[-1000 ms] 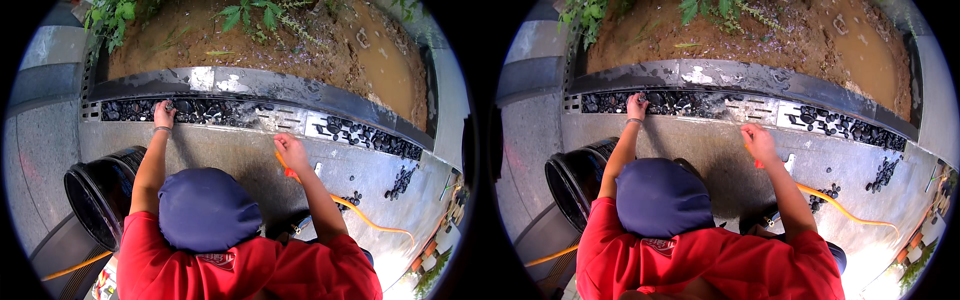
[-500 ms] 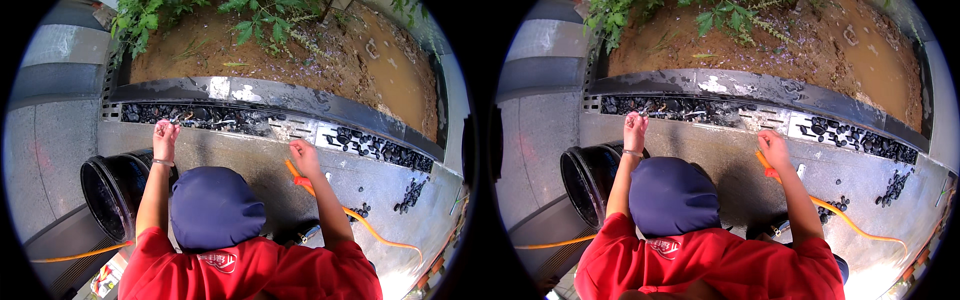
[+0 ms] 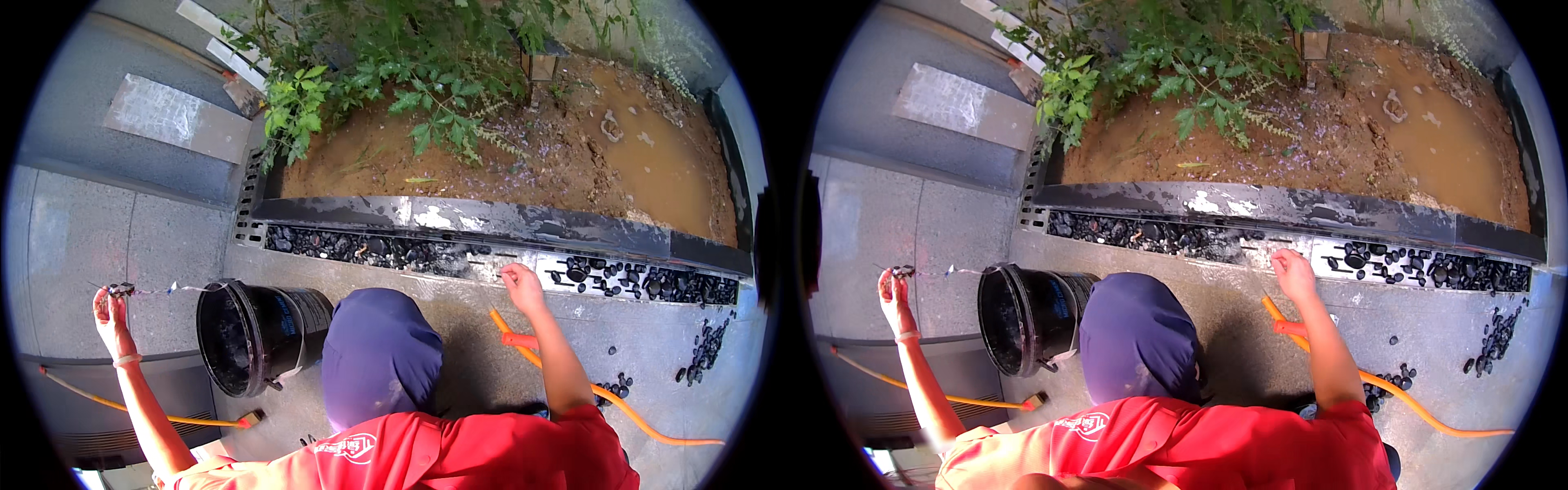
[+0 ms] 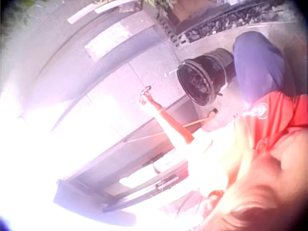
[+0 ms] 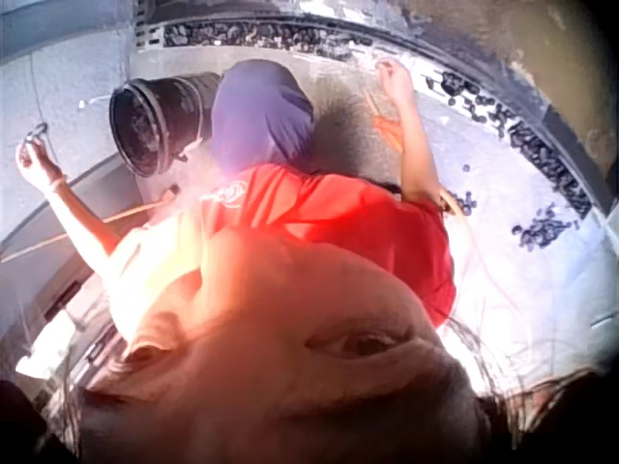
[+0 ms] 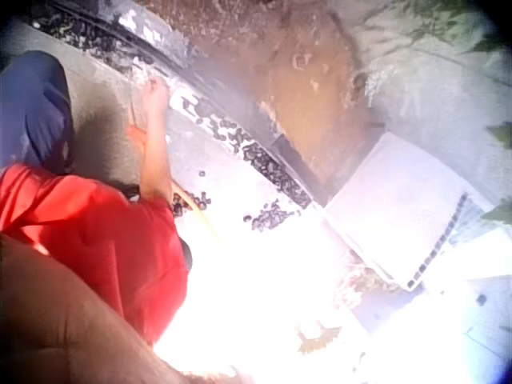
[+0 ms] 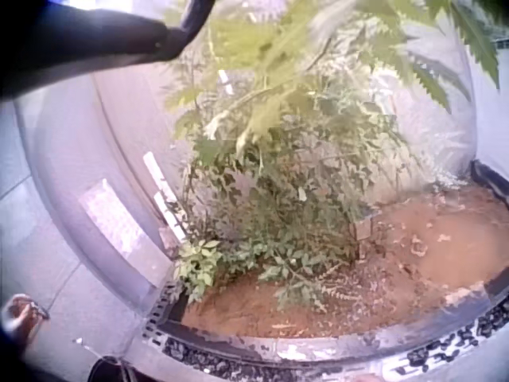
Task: The person clears debris from a drain and then applies an orange-capped adhesive or sealant tube into the drain channel with their hands.
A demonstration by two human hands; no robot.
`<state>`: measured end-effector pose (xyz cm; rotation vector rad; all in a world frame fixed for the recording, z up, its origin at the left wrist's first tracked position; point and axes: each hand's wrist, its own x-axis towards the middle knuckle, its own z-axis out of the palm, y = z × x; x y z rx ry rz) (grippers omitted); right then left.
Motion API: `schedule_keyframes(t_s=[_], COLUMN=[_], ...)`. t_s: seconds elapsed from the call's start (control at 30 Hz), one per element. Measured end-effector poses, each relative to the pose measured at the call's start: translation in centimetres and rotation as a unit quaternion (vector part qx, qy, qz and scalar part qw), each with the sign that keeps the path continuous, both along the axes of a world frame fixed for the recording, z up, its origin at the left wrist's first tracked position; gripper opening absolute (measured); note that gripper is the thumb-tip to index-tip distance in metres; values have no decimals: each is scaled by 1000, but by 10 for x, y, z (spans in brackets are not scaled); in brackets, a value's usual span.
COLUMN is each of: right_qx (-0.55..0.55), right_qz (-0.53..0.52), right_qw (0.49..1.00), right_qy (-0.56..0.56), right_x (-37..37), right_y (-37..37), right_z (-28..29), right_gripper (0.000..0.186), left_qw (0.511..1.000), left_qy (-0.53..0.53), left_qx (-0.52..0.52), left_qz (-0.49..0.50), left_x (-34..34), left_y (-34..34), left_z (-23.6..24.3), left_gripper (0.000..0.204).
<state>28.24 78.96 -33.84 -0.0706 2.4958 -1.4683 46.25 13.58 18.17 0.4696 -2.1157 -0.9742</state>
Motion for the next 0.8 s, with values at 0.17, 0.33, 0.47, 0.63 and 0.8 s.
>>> schedule_keyframes(t_s=[0.17, 0.33, 0.47, 0.63, 0.8], right_qx=[4, 13, 12, 28, 37], right_qz=[-33, -49, -26, -31, -29], right_qw=[999, 998, 1000, 999, 999], right_qy=[27, 25, 3, 24, -3], right_x=[-11, -14, -5, -2, -1], right_y=[15, 22, 15, 24, 23], right_z=[-7, -2, -2, -3, 6], right_gripper=[13, 12, 13, 13, 13], left_qw=[996, 993, 969, 912, 871], left_qy=[60, -40, -186, -325, -370], left_qx=[-32, 9, 66, 218, 309], left_qz=[60, 112, 150, 125, 98], left_x=[66, 106, 119, 101, 94], left_y=[-95, -106, -73, -49, -33], left_z=[42, -16, -91, -178, -228], left_gripper=[23, 13, 11, 15, 25])
